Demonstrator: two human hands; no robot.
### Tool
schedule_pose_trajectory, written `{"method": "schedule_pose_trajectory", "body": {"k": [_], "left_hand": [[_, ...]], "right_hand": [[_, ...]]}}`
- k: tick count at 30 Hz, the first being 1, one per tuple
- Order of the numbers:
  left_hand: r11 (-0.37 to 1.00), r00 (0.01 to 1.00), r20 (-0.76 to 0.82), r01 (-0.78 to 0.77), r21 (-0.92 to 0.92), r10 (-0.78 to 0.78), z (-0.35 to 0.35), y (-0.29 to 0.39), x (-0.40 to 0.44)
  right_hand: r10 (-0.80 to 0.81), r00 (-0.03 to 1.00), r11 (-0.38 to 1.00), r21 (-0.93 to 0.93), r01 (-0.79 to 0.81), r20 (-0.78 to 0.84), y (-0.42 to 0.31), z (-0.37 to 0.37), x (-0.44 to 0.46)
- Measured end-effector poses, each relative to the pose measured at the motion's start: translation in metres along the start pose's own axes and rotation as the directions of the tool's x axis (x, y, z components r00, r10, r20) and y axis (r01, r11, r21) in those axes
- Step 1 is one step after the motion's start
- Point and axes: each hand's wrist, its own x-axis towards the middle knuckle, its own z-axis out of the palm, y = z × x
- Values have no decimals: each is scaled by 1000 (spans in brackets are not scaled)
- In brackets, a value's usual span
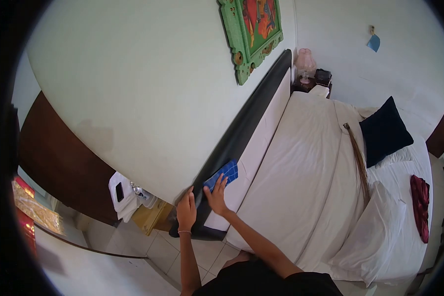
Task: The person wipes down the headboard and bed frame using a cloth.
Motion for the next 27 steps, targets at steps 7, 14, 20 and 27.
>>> {"method": "schedule_pose_trajectory", "body": {"k": [7, 14, 20, 27], "left_hand": [[1000, 1000, -21, 17, -7, -17, 1, 0, 4], [997, 999, -23, 36, -72, -38, -1, 3, 4], [977, 995, 8, 104, -185, -104, -5, -15, 11], [943, 996, 90, 29, -331, 1, -6, -29, 13]], "right_hand": [[190, 980, 967, 162, -198, 61, 40, 15, -22], [-37, 973, 999, 47, 27, 229, 6, 44, -98], [163, 946, 986, -76, -147, 281, -14, 22, -59], [286, 942, 911, 254, -324, 174, 25, 23, -44]]}}
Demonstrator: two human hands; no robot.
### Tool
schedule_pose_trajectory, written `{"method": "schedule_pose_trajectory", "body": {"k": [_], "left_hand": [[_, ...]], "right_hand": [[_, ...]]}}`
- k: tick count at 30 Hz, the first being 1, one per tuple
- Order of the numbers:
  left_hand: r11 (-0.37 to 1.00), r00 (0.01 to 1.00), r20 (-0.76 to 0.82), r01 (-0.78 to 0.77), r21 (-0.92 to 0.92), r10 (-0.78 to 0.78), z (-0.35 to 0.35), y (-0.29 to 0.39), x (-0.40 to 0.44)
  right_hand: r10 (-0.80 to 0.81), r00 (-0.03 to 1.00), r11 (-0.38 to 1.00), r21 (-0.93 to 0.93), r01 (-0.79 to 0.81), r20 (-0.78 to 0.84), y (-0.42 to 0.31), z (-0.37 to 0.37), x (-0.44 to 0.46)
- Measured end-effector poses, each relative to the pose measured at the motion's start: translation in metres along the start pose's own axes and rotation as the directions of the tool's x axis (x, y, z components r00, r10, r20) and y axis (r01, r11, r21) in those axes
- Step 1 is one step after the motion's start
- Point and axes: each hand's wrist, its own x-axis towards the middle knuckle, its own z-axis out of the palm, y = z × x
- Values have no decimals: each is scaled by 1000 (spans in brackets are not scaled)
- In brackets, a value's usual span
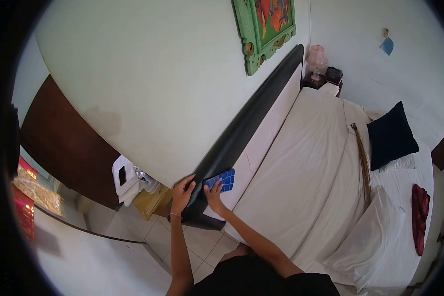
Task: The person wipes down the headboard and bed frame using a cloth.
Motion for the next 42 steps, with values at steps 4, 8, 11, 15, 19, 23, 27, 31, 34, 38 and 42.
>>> {"method": "schedule_pose_trajectory", "body": {"k": [4, 8, 11, 15, 19, 23, 27, 31, 34, 38, 42], "left_hand": [[1000, 1000, -1, -6, 6, 6, 0, 3, 0], [994, 999, -35, 2, -113, -6, 3, 16, -11], [988, 992, -22, -128, -84, 126, 6, 37, -28], [758, 943, 111, -319, 569, 314, 2, 52, -59], [761, 971, 31, -207, 614, 239, -11, 29, -86], [911, 972, -233, 83, 405, 15, -9, 19, -99], [786, 842, -452, 55, 615, 294, 6, 35, -103], [780, 983, -7, -142, 609, 184, -10, 27, -111], [855, 995, -49, -49, 517, 87, -15, 25, -109], [697, 998, 18, -57, 715, 62, -20, 36, -116], [590, 999, 13, -33, 807, 38, -16, 36, -126]], "right_hand": [[-441, 882, 611, -665, 429, 163, 13, 36, -61], [-397, 897, 814, -377, 443, 196, -28, 45, -114], [-394, 812, 573, -576, 583, 431, -56, 36, -131], [-374, 774, 508, -586, 632, 510, -32, 36, -133], [-400, 754, 507, -559, 656, 521, -49, 20, -133], [-469, 681, 506, -461, 729, 562, -55, 10, -127], [-408, 695, 540, -458, 706, 592, -65, 1, -108], [-450, 746, 636, -411, 654, 491, -62, 10, -100], [-490, 714, 638, -353, 685, 501, -65, 9, -97], [-492, 723, 680, -305, 667, 485, -61, 1, -109], [-474, 794, 765, -269, 586, 382, -53, -5, -125]]}}
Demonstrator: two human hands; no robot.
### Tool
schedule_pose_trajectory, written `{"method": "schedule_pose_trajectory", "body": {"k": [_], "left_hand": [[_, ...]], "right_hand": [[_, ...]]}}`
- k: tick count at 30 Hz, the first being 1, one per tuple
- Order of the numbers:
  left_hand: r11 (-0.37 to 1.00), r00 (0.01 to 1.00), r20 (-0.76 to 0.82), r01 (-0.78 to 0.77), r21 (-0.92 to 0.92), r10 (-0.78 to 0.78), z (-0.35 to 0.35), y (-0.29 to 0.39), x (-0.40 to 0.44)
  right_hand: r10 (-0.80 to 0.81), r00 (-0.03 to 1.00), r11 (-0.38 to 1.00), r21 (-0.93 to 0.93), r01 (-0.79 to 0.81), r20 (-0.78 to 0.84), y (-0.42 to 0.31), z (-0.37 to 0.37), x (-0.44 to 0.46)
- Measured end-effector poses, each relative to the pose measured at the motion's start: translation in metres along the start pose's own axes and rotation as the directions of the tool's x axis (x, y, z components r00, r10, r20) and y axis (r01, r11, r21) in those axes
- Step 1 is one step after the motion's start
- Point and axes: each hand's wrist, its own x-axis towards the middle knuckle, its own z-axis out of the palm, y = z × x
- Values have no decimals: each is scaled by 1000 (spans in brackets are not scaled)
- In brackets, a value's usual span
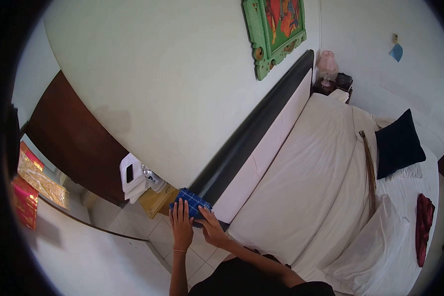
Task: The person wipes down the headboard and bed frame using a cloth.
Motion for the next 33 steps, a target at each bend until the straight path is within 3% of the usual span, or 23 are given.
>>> {"method": "schedule_pose_trajectory", "body": {"k": [4, 6, 10, 13, 15, 19, 21, 22, 24, 28, 30, 31, 33], "left_hand": [[994, 991, -81, 105, 36, -102, 15, -1, -23], [970, 964, -145, 234, 70, -222, 17, 3, -30], [969, 953, -191, 245, 25, -236, 11, 7, -23], [965, 945, -205, 236, -116, -256, 8, 3, -19], [887, 944, -126, 232, -400, -304, 3, -4, -19], [805, 935, -125, 212, -554, -333, 6, -17, -28], [485, 884, -135, 113, -867, -448, 16, -26, -37], [488, 884, -135, 115, -865, -447, 21, -31, -40], [234, 887, -100, 9, -972, -450, 27, -38, -40], [334, 889, -62, 105, -937, -453, 20, -26, -28], [704, 944, -67, 192, -683, -323, 16, -28, -26], [707, 947, -65, 187, -682, -314, 15, -26, -26], [834, 956, -107, 180, -521, -273, 15, -22, -27]], "right_hand": [[-25, 999, 1000, -8, 24, -24, -2, -11, -1], [45, 990, 998, 53, -38, -137, -8, -16, -1], [31, 989, 998, 60, -23, -148, -18, -22, 9], [-94, 996, 995, -24, 94, -1, -22, -21, 25], [-232, 948, 954, -140, 266, 220, -25, -15, 37], [-199, 927, 909, -294, 297, 318, -33, -8, 43], [-224, 928, 847, -411, 337, 298, -19, 2, 35], [-225, 928, 849, -408, 336, 296, -11, 11, 26], [-208, 948, 817, -490, 305, 242, 2, 31, 6], [-68, 980, 910, -392, 137, 185, 27, 75, -36], [85, 994, 991, -110, -77, 70, 43, 97, -46], [88, 994, 991, -109, -82, 60, 54, 109, -46], [303, 952, 948, 97, -305, 37, 65, 121, -41]]}}
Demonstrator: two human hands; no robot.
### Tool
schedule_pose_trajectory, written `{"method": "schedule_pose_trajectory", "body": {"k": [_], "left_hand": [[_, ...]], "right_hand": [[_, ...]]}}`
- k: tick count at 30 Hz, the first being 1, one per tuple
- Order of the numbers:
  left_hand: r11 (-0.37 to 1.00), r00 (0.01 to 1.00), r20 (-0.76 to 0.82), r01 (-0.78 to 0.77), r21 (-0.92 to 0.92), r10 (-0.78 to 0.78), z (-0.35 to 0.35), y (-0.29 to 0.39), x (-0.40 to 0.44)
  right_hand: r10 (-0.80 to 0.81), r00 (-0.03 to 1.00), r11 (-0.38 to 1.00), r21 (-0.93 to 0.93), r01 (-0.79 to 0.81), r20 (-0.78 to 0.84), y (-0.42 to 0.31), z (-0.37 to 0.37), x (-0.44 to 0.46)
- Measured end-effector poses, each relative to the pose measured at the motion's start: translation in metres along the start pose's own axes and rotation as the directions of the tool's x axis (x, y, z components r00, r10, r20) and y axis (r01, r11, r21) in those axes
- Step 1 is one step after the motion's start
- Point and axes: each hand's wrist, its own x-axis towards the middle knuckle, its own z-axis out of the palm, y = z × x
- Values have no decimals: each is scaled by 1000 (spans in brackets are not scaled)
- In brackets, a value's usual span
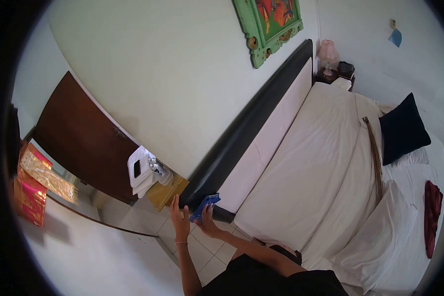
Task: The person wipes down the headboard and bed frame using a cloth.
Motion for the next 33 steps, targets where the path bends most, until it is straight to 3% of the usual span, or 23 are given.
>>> {"method": "schedule_pose_trajectory", "body": {"k": [1, 2, 3, 4, 6, 12, 16, 18, 22, 24, 27, 30, 33], "left_hand": [[1000, 1000, 6, -4, -1, 4, -1, 2, 0], [1000, 1000, 10, 1, 1, -1, -3, 6, -1], [1000, 1000, 12, 8, 2, -8, -4, 8, -2], [1000, 1000, 13, 9, 0, -9, -4, 10, -2], [999, 1000, 20, 18, 42, -19, -5, 14, -1], [994, 997, 39, 66, 92, -70, -6, 20, 0], [991, 993, 64, 96, 89, -102, -8, 24, 0], [984, 989, 77, 115, 135, -127, -8, 23, 1], [978, 989, 150, -26, 206, -6, -16, 16, 16], [967, 957, 221, -218, 133, 186, -19, 24, 31], [939, 872, 367, -344, -14, 325, -11, 34, 59], [926, 791, 490, -364, -102, 365, -4, 44, 80], [895, 746, 513, -430, -115, 425, -2, 43, 94]], "right_hand": [[4, 1000, 1000, 0, -4, -6, 0, 0, 4], [224, 973, 946, 225, -233, 62, -11, -10, 12], [410, 895, 793, 415, -446, 177, -26, -21, 19], [412, 894, 793, 413, -448, 177, -39, -35, 22], [461, 800, 551, 582, -598, 385, -49, -54, 21], [388, 844, 743, 416, -524, 370, -50, -33, 10], [304, 909, 783, 468, -410, 287, -38, -23, 6], [293, 916, 848, 369, -382, 275, -31, -22, 9], [296, 923, 874, 320, -366, 248, -24, -21, 12], [285, 927, 905, 249, -344, 243, -20, -13, 10], [340, 929, 905, 216, -365, 144, -14, 8, 14], [365, 928, 907, 200, -371, 70, -11, 15, 19], [353, 935, 916, 192, -352, 34, -9, 24, 17]]}}
